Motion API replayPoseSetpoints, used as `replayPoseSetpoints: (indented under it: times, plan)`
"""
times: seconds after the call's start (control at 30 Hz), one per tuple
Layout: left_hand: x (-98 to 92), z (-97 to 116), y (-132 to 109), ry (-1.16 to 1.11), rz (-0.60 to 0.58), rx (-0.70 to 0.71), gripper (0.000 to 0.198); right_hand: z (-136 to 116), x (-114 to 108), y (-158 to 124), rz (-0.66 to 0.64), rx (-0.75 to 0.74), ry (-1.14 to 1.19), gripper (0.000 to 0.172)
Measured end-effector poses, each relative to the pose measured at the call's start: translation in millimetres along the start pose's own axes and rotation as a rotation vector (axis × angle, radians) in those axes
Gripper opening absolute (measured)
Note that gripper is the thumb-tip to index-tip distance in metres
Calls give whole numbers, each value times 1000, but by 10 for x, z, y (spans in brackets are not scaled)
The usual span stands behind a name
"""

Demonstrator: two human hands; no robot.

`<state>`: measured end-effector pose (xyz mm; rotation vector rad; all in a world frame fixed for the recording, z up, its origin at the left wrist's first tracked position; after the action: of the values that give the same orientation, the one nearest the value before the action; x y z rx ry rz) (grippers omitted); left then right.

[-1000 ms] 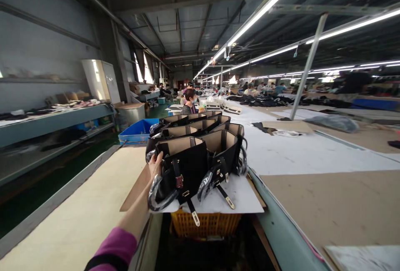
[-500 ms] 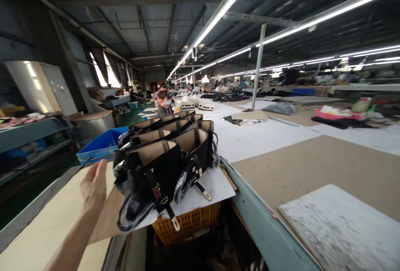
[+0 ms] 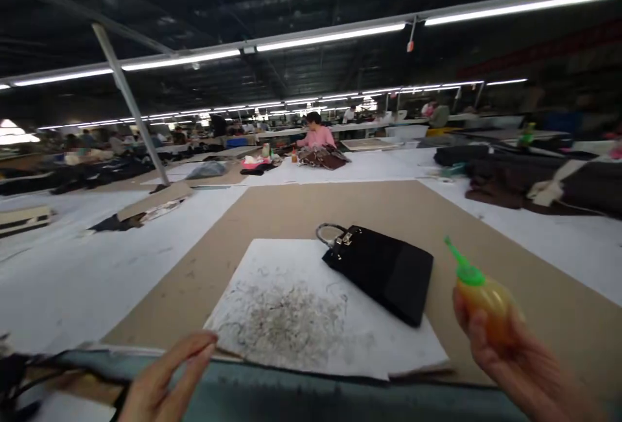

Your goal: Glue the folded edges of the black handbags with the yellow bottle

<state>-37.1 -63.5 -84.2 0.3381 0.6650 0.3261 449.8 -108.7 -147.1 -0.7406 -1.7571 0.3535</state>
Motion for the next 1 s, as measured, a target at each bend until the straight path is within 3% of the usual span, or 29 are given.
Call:
replayPoseSetpoints:
  times: [0.03,0.1,0.2,0.33,0.43,0.53,0.7,0.83,1.0]
  plan:
    - [411,164,87,-15,-164,42,23,-95,-57,-10,28,-33,29,36]
    - [1095,456,225,2,-366,96,26,-266,-206,3,81,-86,73,39]
    - [1947,842,416,189,-494,250,26,-440,-444,68,149,-117,101,43]
    - [2922,1372,366,415,-604,803,41,-536,-638,188,193,-134,133,46]
    - [3411,1411,290,528,-699,980,49,-540,-695,305,173,-126,167,44]
    - [3635,1299,305,568,-784,1020,47,-531,-705,384,177,-135,169,42]
    - [3646,1290,376,598,-782,1130,38,-405,-652,411,271,-73,185,41]
    - [3622,1473,482,610,-790,1119,20,-363,-611,413,257,-78,167,46]
    - [3539,1877,802,602,-689,1042,25,-382,-492,289,216,-100,175,51]
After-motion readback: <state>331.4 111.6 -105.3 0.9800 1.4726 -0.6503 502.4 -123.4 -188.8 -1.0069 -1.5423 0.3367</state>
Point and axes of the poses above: each hand's wrist, its own y-axis towards the middle knuckle, its own x-axis out of the palm, z = x × y, the point moved 8 cm from there along y, towards the middle knuckle, and after that the axes turned 3 degrees about z, right-handed, at the moved point
